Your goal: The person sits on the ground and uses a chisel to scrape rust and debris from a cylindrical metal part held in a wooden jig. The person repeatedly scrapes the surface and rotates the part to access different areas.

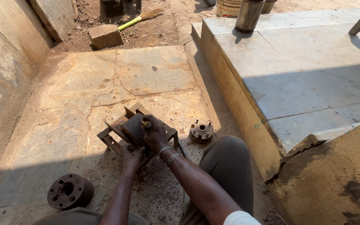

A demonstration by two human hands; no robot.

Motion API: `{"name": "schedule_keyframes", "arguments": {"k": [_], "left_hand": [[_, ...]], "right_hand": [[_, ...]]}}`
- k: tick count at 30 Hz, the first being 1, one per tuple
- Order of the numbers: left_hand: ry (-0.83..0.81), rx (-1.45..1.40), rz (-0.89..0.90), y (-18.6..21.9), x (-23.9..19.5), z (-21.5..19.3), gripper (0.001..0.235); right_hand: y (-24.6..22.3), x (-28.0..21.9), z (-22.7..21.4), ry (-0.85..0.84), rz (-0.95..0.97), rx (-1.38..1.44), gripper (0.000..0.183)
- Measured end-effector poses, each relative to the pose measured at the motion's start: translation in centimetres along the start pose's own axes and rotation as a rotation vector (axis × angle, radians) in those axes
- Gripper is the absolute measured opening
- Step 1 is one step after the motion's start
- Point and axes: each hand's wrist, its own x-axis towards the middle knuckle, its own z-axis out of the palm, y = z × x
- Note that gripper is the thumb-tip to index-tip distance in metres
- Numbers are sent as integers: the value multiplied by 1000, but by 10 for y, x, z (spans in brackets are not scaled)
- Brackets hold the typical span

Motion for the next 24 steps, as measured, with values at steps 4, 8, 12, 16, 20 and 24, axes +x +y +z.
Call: {"name": "schedule_keyframes", "arguments": {"k": [4, 8, 12, 16, 20, 24], "left_hand": [[9, -313, -123, -9, 5, 6, 82], [125, -300, 67, -8, 21, 16, 96], [73, -319, 71, 0, 33, 14, 110], [95, -237, 285, 4, 39, 16, 122], [41, -88, 246, -4, 52, 33, 124], [163, -138, 444, -24, 65, 47, 123]], "right_hand": [[18, 9, 3, 106, 238, 124, 25], [66, 23, 1, 205, 585, 639, 28], [94, 27, -18, 151, 446, 576, 51], [80, 46, -43, 80, 475, 603, 76], [62, 60, -40, -17, 470, 670, 76], [46, 28, 0, -247, 227, 264, 79]]}}
